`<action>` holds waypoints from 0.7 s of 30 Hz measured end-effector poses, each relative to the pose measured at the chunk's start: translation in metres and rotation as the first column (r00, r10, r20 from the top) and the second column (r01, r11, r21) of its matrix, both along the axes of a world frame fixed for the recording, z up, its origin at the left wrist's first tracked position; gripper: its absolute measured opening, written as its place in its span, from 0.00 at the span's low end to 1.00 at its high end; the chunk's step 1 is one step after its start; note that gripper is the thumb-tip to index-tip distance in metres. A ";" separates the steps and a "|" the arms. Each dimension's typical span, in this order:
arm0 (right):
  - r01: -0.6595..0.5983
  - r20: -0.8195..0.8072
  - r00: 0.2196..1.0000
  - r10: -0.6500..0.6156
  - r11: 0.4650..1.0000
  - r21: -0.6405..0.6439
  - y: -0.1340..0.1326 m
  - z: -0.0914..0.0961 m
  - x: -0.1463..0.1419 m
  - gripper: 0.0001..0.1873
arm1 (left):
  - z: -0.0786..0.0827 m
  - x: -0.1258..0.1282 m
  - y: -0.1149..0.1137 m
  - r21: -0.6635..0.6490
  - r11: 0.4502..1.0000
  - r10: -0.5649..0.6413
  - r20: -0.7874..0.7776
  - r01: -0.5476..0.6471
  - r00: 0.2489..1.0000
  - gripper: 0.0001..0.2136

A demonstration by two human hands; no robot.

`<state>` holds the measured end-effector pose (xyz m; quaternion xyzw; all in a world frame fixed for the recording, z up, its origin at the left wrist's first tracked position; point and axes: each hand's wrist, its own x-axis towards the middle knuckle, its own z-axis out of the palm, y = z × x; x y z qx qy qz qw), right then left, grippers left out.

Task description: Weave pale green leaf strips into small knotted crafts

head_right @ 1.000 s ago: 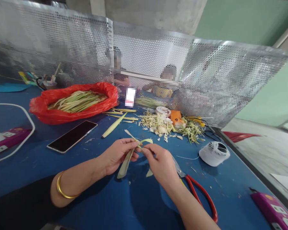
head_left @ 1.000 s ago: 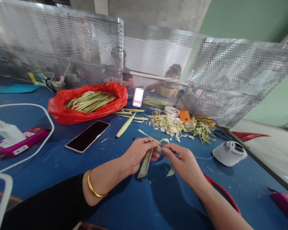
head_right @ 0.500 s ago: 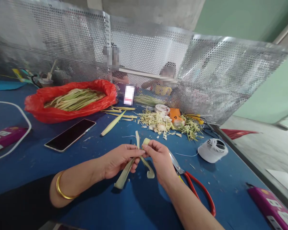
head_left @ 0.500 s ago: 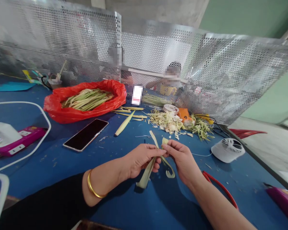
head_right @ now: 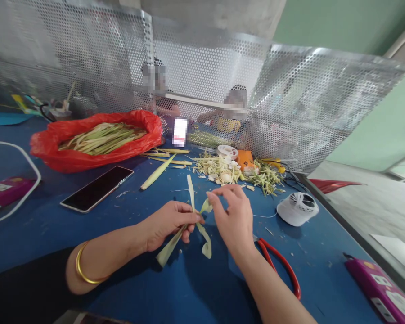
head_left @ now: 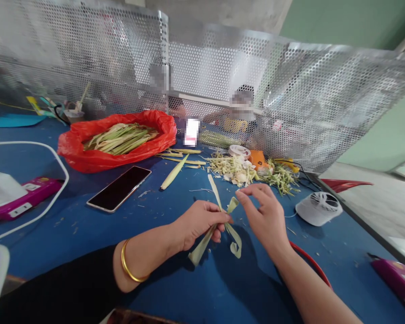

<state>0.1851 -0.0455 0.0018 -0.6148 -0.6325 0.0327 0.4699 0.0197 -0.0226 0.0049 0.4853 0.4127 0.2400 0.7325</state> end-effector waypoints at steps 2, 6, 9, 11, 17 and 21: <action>-0.158 0.025 0.986 0.162 0.981 -0.113 -0.001 0.001 -0.001 0.14 | -0.001 0.001 -0.001 0.017 1.000 -0.006 -0.011 0.006 1.000 0.06; -0.378 -0.336 0.902 0.272 0.872 -0.312 -0.003 -0.001 -0.011 0.10 | -0.003 0.001 -0.003 0.033 0.996 -0.077 -0.010 0.078 0.997 0.06; -0.452 -0.602 0.782 0.160 0.812 -0.370 -0.004 -0.002 -0.015 0.12 | -0.001 -0.001 -0.003 0.013 0.990 -0.144 0.023 0.144 0.989 0.10; -0.499 -0.685 0.715 0.137 0.787 -0.363 -0.005 0.000 -0.015 0.14 | -0.001 -0.001 -0.003 0.005 0.985 -0.170 0.038 0.170 0.985 0.12; -0.579 -0.705 0.693 0.151 0.700 -0.418 -0.006 0.007 -0.015 0.17 | -0.002 0.002 -0.003 0.011 0.981 -0.195 -0.010 0.195 0.981 0.09; -0.585 -0.727 0.674 0.131 0.696 -0.417 -0.006 0.005 -0.015 0.15 | -0.004 0.003 -0.007 -0.030 0.976 -0.215 -0.021 0.214 0.976 0.10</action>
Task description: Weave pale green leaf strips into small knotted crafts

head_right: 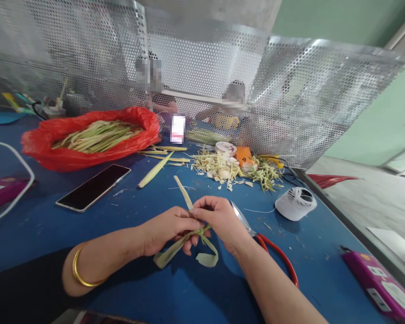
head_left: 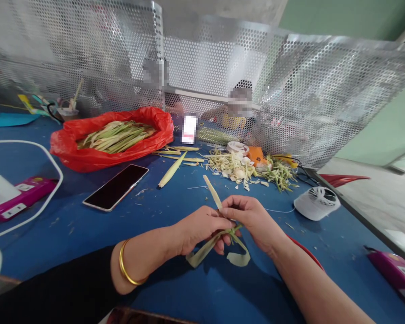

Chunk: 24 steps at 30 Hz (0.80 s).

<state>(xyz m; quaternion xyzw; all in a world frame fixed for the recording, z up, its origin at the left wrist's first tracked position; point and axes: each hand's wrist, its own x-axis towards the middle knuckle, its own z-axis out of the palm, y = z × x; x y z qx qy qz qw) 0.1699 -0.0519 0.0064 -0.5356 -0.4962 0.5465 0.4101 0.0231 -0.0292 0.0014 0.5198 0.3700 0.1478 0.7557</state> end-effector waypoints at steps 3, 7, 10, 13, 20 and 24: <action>0.102 0.036 0.994 -0.107 0.987 0.122 0.001 -0.003 -0.001 0.12 | -0.002 0.000 -0.002 -0.020 1.000 -0.020 0.012 0.020 1.000 0.10; 0.094 0.099 0.988 -0.115 0.975 0.200 0.002 -0.006 -0.004 0.10 | -0.005 0.001 -0.003 -0.008 0.999 -0.036 0.020 0.036 0.999 0.12; 0.062 0.185 0.977 -0.104 0.974 0.220 0.002 -0.005 -0.003 0.09 | -0.006 0.001 -0.003 -0.043 0.999 -0.024 0.008 0.025 1.000 0.11; 0.118 0.343 0.876 -0.339 0.841 0.528 0.000 0.001 0.004 0.06 | -0.005 -0.001 0.001 -0.112 0.986 0.126 0.047 -0.120 0.991 0.10; -0.093 0.504 0.696 -0.511 0.632 0.769 -0.017 0.008 -0.002 0.11 | 0.009 -0.012 0.019 -0.089 0.928 0.371 0.330 -0.363 0.868 0.13; -0.012 0.484 0.796 -0.363 0.790 0.612 -0.014 -0.006 -0.017 0.12 | 0.013 -0.011 0.017 -0.063 0.922 0.375 0.381 -0.381 0.845 0.10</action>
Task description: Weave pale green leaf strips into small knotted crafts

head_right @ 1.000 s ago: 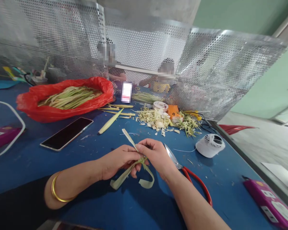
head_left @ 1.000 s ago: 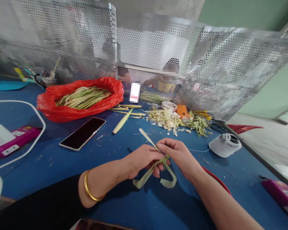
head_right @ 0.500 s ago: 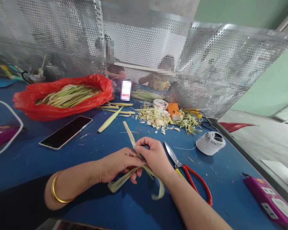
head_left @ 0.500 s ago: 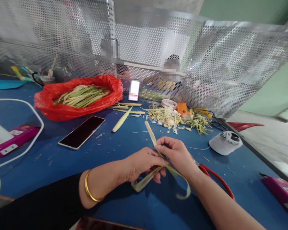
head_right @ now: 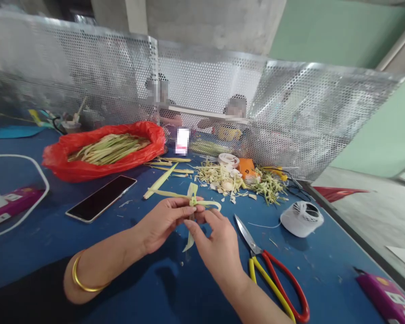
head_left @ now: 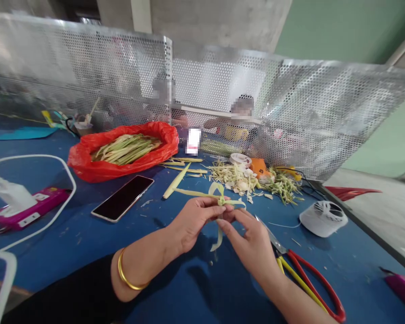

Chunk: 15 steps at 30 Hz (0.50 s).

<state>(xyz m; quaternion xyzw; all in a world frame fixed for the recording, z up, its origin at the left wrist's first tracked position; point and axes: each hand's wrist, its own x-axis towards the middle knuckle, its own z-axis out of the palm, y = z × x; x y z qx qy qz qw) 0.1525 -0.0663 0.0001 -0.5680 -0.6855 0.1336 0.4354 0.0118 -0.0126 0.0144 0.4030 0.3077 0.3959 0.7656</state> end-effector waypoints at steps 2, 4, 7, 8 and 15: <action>-0.028 -0.109 0.994 0.022 0.998 -0.057 0.003 -0.005 -0.004 0.13 | 0.000 0.001 -0.002 0.029 1.000 -0.001 -0.017 0.001 1.000 0.10; -0.068 -0.185 0.981 0.051 0.994 -0.085 0.004 -0.007 -0.004 0.14 | -0.001 0.002 -0.003 0.048 0.999 0.014 -0.034 -0.013 0.999 0.10; -0.123 -0.264 0.960 0.089 0.986 -0.115 0.004 -0.007 -0.002 0.14 | -0.003 0.002 -0.001 0.055 0.998 0.047 -0.046 -0.045 0.998 0.10; -0.142 -0.288 0.952 0.102 0.982 -0.124 0.004 -0.007 -0.001 0.14 | -0.003 0.002 -0.001 0.050 0.997 0.052 -0.045 -0.050 0.998 0.10; -0.187 -0.263 0.953 0.149 0.975 -0.122 0.003 -0.006 0.000 0.11 | -0.004 0.003 0.001 0.020 0.995 0.097 -0.009 -0.097 0.995 0.12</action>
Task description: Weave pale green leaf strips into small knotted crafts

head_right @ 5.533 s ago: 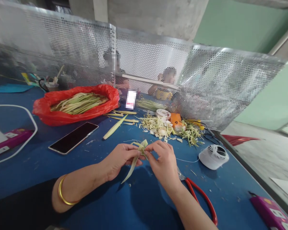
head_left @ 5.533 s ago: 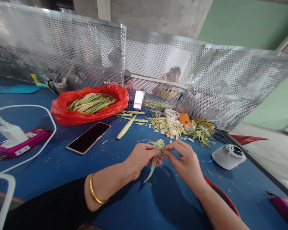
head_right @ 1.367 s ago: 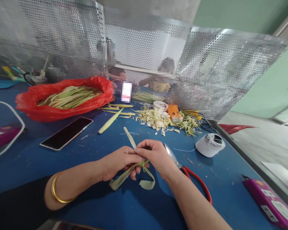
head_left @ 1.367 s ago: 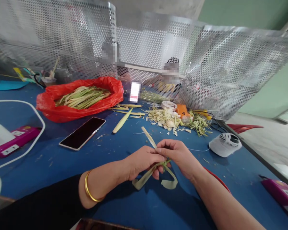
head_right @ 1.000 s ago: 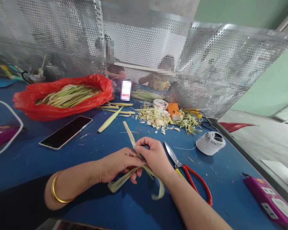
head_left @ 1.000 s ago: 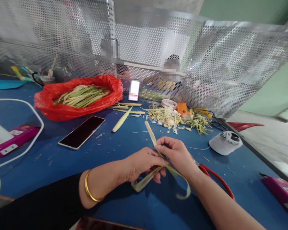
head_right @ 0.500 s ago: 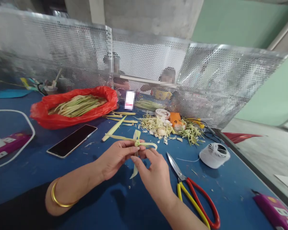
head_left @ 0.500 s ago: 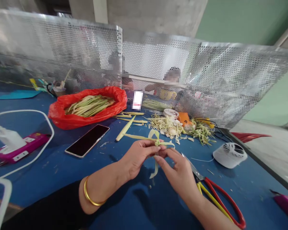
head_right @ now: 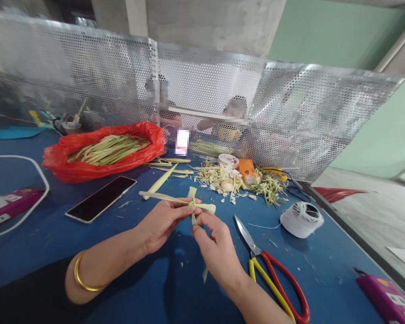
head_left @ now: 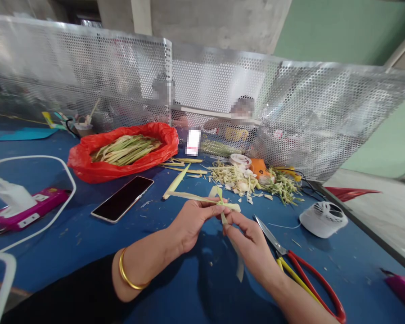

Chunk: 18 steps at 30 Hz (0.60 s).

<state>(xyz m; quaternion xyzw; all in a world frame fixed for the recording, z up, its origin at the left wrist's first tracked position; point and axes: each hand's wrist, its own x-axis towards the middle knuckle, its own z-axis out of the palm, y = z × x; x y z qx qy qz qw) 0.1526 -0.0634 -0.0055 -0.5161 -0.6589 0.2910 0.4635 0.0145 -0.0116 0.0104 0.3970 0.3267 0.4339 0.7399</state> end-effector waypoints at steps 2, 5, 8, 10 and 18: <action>0.008 0.072 0.997 -0.010 0.999 0.034 -0.001 0.002 -0.001 0.12 | 0.000 0.000 0.000 -0.027 1.000 -0.007 0.027 0.008 1.000 0.13; 0.024 0.237 0.970 -0.054 0.991 0.131 -0.004 0.006 0.001 0.13 | -0.001 -0.001 0.001 -0.081 0.996 -0.037 0.048 0.041 0.998 0.13; 0.110 0.340 0.914 -0.222 0.941 0.319 -0.003 0.010 0.009 0.12 | 0.001 -0.003 0.002 -0.087 0.994 -0.062 0.045 0.066 0.997 0.11; 0.195 0.350 0.862 -0.366 0.878 0.437 0.000 0.010 0.016 0.06 | 0.002 -0.003 0.001 -0.088 0.993 -0.081 0.040 0.084 0.996 0.10; 0.042 0.543 0.763 -0.350 0.866 0.499 0.006 0.006 0.018 0.08 | -0.001 -0.001 -0.002 0.026 0.998 -0.058 -0.108 0.062 0.992 0.10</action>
